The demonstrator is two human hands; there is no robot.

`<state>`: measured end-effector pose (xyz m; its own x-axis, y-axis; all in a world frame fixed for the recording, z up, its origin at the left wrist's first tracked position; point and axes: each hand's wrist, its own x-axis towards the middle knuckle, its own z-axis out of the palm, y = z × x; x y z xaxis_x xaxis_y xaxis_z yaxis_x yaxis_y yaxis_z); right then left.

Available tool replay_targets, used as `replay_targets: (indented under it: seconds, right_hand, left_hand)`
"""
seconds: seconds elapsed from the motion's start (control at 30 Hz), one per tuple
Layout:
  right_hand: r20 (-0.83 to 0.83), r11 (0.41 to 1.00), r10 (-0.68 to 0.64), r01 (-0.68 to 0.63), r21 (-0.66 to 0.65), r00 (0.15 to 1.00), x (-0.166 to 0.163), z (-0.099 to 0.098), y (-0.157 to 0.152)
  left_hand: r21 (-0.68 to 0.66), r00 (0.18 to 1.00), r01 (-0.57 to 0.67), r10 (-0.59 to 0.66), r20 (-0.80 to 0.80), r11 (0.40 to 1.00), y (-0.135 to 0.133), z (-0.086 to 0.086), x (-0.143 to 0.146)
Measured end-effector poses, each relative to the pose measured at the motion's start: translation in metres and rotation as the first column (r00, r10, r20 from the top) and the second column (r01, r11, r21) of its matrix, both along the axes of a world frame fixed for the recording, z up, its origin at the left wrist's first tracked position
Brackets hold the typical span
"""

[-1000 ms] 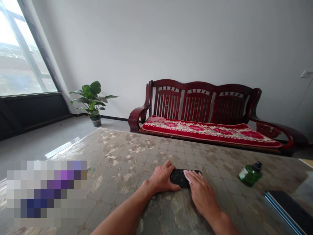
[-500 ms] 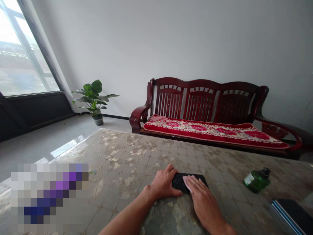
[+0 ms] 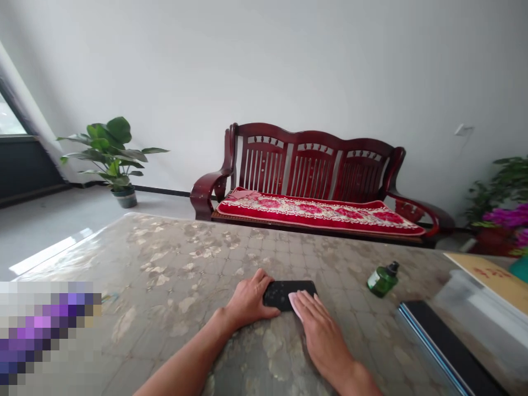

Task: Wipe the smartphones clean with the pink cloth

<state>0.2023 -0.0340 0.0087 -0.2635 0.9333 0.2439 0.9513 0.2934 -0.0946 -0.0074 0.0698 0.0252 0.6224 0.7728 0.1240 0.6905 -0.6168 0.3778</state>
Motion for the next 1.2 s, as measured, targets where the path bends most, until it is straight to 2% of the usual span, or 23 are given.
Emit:
replay_targets:
  seconds: [0.1,0.2,0.37,0.47,0.6,0.7,0.83,0.93,1.1,1.2]
  right_hand:
    - [0.015,0.997,-0.064,0.063,0.048,0.998,0.014,-0.007,-0.005]
    - [0.034,0.987,-0.118,0.114,0.115,0.992,0.011,-0.017,-0.007]
    - [0.066,0.975,-0.073,0.058,0.215,0.995,-0.006,-0.025,-0.008]
    - [0.095,0.981,-0.036,0.017,0.193,0.995,0.004,-0.023,-0.010]
    - [0.087,0.975,-0.079,0.059,0.216,0.993,0.020,-0.025,-0.011]
    - [0.071,0.971,-0.077,0.059,0.233,0.994,0.009,-0.027,-0.007]
    - [0.063,0.976,0.022,-0.035,0.215,0.998,-0.018,-0.021,-0.002]
    - [0.084,0.980,0.070,-0.085,0.178,0.994,-0.017,-0.015,-0.002]
    - [0.081,0.987,-0.033,0.020,0.157,0.996,0.012,-0.018,-0.007]
    - [0.049,0.983,-0.080,0.071,0.171,0.996,0.008,-0.022,-0.004]
  left_hand:
    - [0.006,1.000,0.008,-0.008,0.002,1.000,0.000,0.000,-0.001]
    - [0.001,1.000,0.012,-0.012,0.005,1.000,0.001,0.000,-0.002]
    - [-0.012,1.000,0.019,-0.019,0.011,1.000,0.003,-0.003,-0.002]
    - [-0.008,1.000,0.021,-0.021,0.020,1.000,0.004,-0.005,-0.002]
    - [-0.005,0.999,0.024,-0.024,0.024,1.000,0.004,-0.006,-0.003]
    - [-0.018,1.000,0.023,-0.023,0.013,1.000,0.004,-0.005,-0.003]
    - [-0.035,1.000,0.023,-0.023,0.006,0.999,0.005,-0.005,-0.003]
    - [-0.035,1.000,0.027,-0.027,0.002,0.999,0.006,-0.006,-0.003]
    - [-0.023,1.000,0.025,-0.025,0.001,0.999,0.006,-0.007,-0.003]
    - [-0.019,1.000,0.022,-0.022,0.004,1.000,0.005,-0.008,-0.002]
